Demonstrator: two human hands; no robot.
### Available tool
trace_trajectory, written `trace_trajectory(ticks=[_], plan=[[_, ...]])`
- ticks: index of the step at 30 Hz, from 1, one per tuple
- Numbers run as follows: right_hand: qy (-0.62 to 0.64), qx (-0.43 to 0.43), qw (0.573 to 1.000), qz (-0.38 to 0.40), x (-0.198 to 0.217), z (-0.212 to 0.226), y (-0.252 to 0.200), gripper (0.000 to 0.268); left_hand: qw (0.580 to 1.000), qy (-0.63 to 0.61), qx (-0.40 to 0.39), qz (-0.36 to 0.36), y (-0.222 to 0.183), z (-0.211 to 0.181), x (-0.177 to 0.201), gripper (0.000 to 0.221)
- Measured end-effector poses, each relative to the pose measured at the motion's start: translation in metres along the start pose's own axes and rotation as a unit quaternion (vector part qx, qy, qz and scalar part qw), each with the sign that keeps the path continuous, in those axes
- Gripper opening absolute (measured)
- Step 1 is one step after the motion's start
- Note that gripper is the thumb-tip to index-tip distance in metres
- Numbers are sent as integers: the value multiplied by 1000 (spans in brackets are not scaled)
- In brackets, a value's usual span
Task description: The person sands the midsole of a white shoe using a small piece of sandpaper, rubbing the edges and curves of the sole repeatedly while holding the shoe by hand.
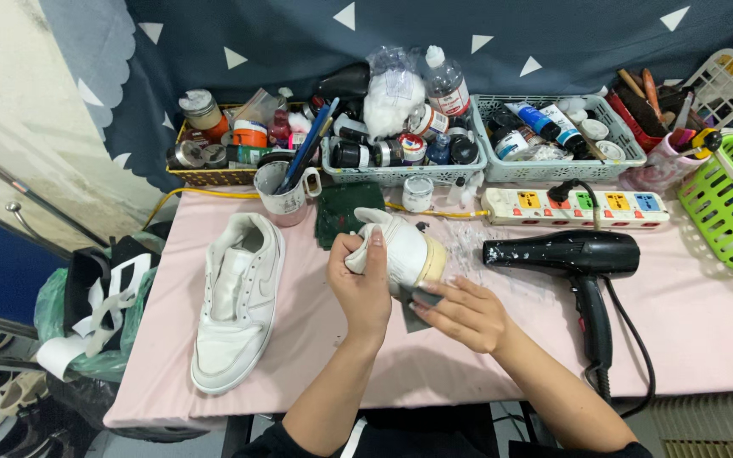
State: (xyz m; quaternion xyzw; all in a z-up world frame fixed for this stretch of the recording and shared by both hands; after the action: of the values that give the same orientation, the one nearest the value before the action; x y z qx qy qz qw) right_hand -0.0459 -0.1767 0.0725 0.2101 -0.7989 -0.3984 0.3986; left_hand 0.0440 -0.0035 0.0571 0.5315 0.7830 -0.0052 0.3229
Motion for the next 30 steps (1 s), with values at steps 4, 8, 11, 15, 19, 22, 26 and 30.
trace_trajectory(ticks=[4,8,11,15,19,22,26,30], plan=[[50,-187,981,-22,-5,-22,4,25,1000,-27,2,-3,-7,8,19,33],[115,-271,954,-48,-14,-4,3,29,999,-36,-10,-2,-11,16,49,32],[159,-243,955,-54,-23,20,8,31,991,-132,-3,29,-18,24,76,32],[187,-355,916,-21,-54,13,1,38,970,-242,-14,20,-18,33,111,27],[171,-431,886,10,-70,24,-2,43,975,-220,6,-11,-19,37,136,24],[138,-357,924,-26,-55,48,12,41,974,-228,8,-15,-13,35,146,19],[115,-355,928,-9,-61,39,-4,42,935,-351,-31,35,-14,37,147,24],[144,-388,910,-37,-67,39,-21,47,952,-290,-58,75,-12,45,142,33]])
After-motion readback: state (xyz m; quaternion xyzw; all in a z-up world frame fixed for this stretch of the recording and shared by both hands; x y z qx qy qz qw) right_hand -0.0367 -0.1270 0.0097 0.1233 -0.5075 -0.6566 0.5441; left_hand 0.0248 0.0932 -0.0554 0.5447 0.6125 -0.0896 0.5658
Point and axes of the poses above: each hand's wrist, its own y-axis towards the middle knuckle, its own x-axis out of the back of the hand, z = x × y, the point moved 10 cm from there along y, towards the middle knuckle, and after that the axes turned 7 degrees about -y, right-handed, at the moved point
